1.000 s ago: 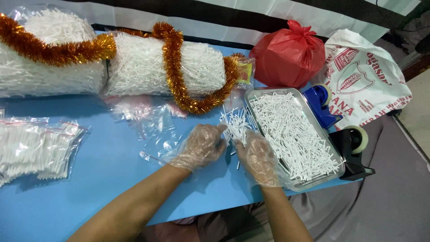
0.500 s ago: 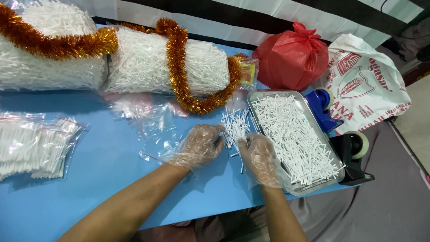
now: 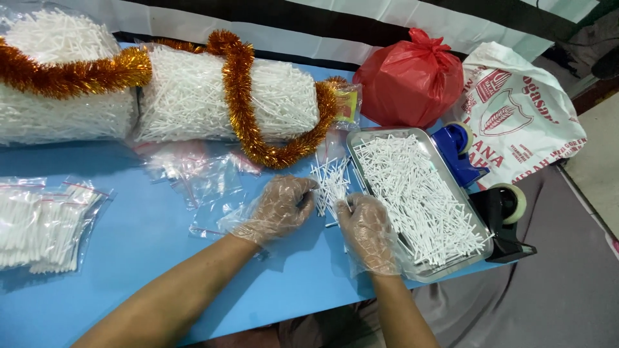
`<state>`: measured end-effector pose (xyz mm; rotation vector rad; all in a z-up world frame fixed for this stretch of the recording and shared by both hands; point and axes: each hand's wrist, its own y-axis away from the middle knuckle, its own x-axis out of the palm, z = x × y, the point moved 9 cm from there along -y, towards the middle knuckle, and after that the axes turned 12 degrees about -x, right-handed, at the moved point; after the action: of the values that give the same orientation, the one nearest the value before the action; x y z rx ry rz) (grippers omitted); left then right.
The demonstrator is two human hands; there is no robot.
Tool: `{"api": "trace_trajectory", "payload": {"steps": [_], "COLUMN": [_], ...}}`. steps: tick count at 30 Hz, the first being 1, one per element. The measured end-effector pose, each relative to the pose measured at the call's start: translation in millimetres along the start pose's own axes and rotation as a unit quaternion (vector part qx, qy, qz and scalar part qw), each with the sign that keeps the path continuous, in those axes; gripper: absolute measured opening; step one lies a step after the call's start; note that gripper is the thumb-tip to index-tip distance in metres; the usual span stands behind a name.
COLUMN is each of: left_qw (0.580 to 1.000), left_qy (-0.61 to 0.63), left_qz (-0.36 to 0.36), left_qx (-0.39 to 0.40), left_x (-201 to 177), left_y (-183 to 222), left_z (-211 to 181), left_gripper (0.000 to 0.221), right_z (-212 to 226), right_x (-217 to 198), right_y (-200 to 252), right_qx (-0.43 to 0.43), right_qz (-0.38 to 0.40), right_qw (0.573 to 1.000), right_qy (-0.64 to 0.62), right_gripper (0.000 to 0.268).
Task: The person, wearing gloves, picks up cotton swabs from a tray and places them into small plastic bags.
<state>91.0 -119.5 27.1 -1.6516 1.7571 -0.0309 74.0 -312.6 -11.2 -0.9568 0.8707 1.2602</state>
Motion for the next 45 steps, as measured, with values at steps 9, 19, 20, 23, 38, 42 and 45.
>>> {"api": "trace_trajectory", "payload": {"steps": [9,19,20,23,38,42,45], "left_qw": [0.999,0.998,0.998,0.996,0.989,0.985,0.982], "left_qy": [-0.006,0.022,0.012,0.007,-0.094,-0.167,-0.189], "left_qz": [0.029,0.043,0.048,0.063,0.020,0.020,-0.009], "left_qx": [-0.020,-0.044,-0.045,-0.062,-0.113,-0.041,0.020], "left_x": [16,18,21,33,0,24,50], "left_y": [5,4,4,4,-5,-3,-1], "left_z": [11,14,15,27,-1,8,34], "left_gripper": [0.009,0.008,0.008,0.011,0.051,0.053,0.029], "right_z": [-12,-6,-2,9,47,60,70], "right_x": [18,8,2,-20,-53,-48,-44], "right_y": [-21,-27,-26,-24,-20,-20,-16], "right_qx": [-0.019,-0.032,-0.033,-0.049,-0.183,-0.222,-0.221], "right_qz": [-0.027,-0.064,-0.068,-0.092,-0.105,-0.086,-0.075], "right_qw": [0.999,0.997,0.997,0.993,0.958,0.951,0.945], "right_qy": [0.035,-0.008,-0.025,-0.059,-0.194,-0.198,-0.228], "right_gripper": [0.038,0.026,0.026,0.024,0.018,0.018,0.019]}}
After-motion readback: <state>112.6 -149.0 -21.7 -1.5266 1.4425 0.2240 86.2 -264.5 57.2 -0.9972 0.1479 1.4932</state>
